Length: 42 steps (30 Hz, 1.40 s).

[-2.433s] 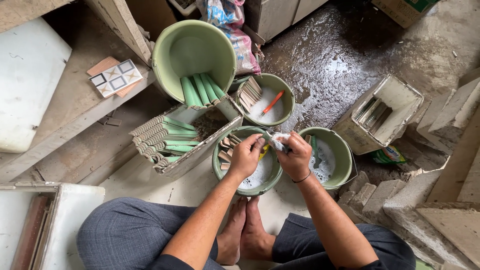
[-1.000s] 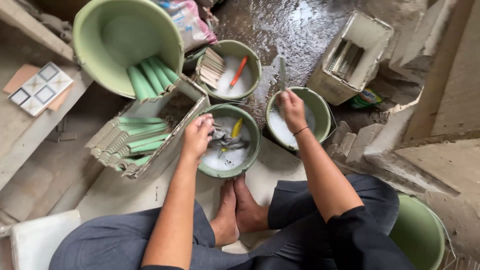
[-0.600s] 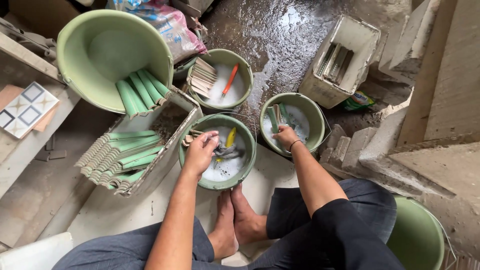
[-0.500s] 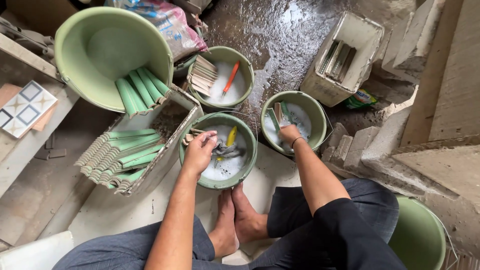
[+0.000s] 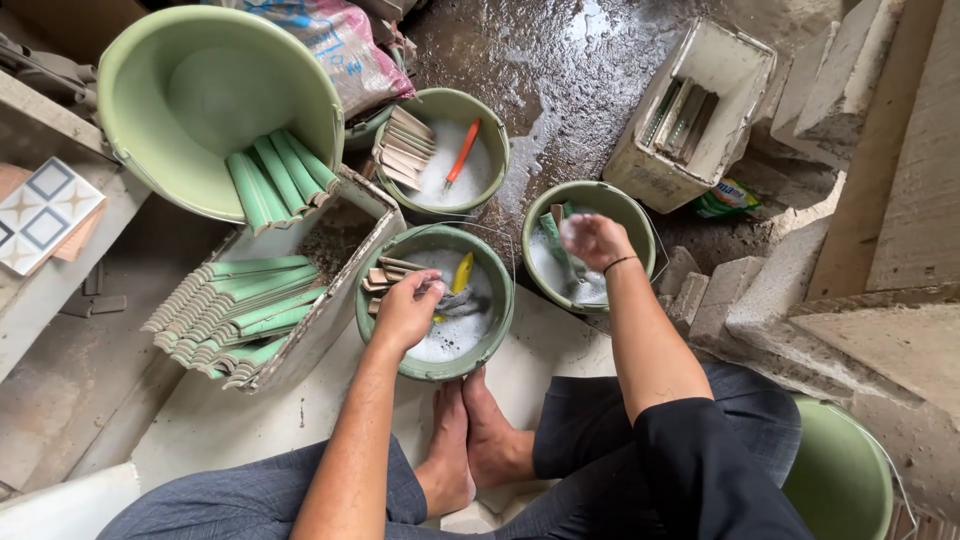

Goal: The person sits cross-legged and scrubs small wooden sticks with a cloth in a bucket of soapy water, then rinses them in a second bucket. The person handles the sticks one at a time, scrubbing and rinsing repeatedly.

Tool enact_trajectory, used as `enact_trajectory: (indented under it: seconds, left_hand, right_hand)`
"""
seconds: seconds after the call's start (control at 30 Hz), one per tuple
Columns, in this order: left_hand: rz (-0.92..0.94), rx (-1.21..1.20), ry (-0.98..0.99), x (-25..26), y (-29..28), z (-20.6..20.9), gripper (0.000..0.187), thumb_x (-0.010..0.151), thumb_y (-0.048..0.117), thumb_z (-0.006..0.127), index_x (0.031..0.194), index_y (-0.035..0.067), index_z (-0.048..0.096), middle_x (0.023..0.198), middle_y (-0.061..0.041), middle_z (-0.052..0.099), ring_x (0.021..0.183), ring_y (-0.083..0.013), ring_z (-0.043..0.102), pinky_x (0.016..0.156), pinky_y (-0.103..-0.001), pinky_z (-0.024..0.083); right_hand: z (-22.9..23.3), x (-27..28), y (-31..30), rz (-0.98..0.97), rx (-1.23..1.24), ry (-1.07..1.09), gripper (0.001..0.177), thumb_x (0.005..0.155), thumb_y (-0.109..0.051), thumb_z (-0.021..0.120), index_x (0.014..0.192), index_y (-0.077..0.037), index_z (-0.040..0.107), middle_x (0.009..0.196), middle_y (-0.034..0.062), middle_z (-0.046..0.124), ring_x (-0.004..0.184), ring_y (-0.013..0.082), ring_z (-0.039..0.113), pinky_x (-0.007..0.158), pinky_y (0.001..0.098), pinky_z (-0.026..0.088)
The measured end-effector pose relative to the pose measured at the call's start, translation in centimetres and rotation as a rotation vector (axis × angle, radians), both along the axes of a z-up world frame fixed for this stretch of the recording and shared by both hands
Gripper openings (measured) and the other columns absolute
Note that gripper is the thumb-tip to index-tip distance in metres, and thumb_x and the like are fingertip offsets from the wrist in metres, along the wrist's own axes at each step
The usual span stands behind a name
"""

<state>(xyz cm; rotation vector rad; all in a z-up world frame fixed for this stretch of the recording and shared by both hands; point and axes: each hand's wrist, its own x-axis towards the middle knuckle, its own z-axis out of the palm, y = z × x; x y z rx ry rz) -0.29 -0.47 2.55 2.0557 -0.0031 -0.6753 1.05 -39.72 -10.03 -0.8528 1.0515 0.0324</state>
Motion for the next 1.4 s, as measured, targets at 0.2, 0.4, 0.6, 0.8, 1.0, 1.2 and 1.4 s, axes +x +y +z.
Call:
enact_trajectory:
  seconds: [0.2,0.4,0.6,0.8,1.0,1.2,1.4]
  left_hand:
    - [-0.020,-0.046,-0.037,0.0,-0.3,0.1,0.037,0.093,0.032,0.067,0.126,0.018,0.073,0.121,-0.011,0.075,0.112,-0.0269,0.071,0.097,-0.042,0.056]
    - [-0.012,-0.006,-0.010,-0.2,0.1,-0.3,0.039,0.092,0.036,0.066,0.127,0.020,0.072,0.122,-0.009,0.075,0.115,-0.0272,0.069,0.100,-0.042,0.054]
    - [-0.020,0.087,-0.013,0.3,0.5,-1.8,0.039,0.092,0.043,0.066,0.126,0.026,0.073,0.120,-0.004,0.075,0.117,-0.0245,0.068,0.100,-0.040,0.054]
    - [-0.001,0.341,-0.263,0.8,1.7,-3.9,0.031,0.094,0.026,0.060,0.122,0.023,0.073,0.116,-0.009,0.075,0.114,-0.0334,0.069,0.101,-0.045,0.053]
    - [0.039,0.533,-0.441,0.3,3.5,-5.0,0.017,0.095,0.014,0.056,0.109,0.015,0.066,0.114,-0.011,0.067,0.111,-0.0372,0.067,0.099,-0.046,0.055]
    - [-0.023,0.604,-0.310,-0.2,2.8,-4.8,0.034,0.102,0.011,0.044,0.134,0.015,0.055,0.124,-0.015,0.060,0.117,-0.0398,0.062,0.090,-0.058,0.057]
    - [0.012,0.603,-0.398,-0.2,4.7,-4.8,0.038,0.101,0.014,0.051,0.138,0.022,0.054,0.120,-0.010,0.058,0.117,-0.0362,0.060,0.087,-0.057,0.059]
  right_hand:
    - [-11.1,1.3,-5.2,0.067,-0.402,0.184,0.024,0.089,-0.029,0.069,0.110,-0.017,0.070,0.074,0.0075,0.066,0.059,0.0276,0.062,0.062,0.0510,0.056]
    - [-17.7,-4.0,-6.5,-0.246,-0.263,0.211,0.022,0.084,-0.015,0.068,0.104,-0.004,0.067,0.088,0.0169,0.069,0.082,0.0328,0.073,0.067,0.0548,0.058]
    - [-0.4,-0.1,-0.9,0.211,-0.221,0.019,0.014,0.089,-0.018,0.065,0.098,-0.010,0.072,0.081,0.0087,0.074,0.079,0.0263,0.076,0.076,0.0477,0.063]
    - [-1.0,0.3,-2.1,0.400,-0.566,0.021,0.027,0.094,-0.035,0.066,0.117,-0.023,0.071,0.099,-0.0032,0.077,0.075,0.0136,0.071,0.062,0.0320,0.061]
    - [-2.6,1.0,-0.7,0.659,-1.484,0.248,0.016,0.086,-0.041,0.067,0.098,-0.043,0.077,0.086,-0.0062,0.074,0.091,0.0263,0.072,0.083,0.0418,0.058]
    - [5.2,-0.7,19.5,1.029,-1.448,-0.376,0.030,0.081,-0.020,0.071,0.109,-0.031,0.075,0.098,0.0055,0.073,0.099,0.0367,0.070,0.093,0.0496,0.057]
    - [2.4,-3.8,26.3,1.279,-1.565,-0.389,0.033,0.078,-0.024,0.078,0.109,-0.024,0.067,0.105,0.0008,0.068,0.102,0.0275,0.070,0.085,0.0424,0.061]
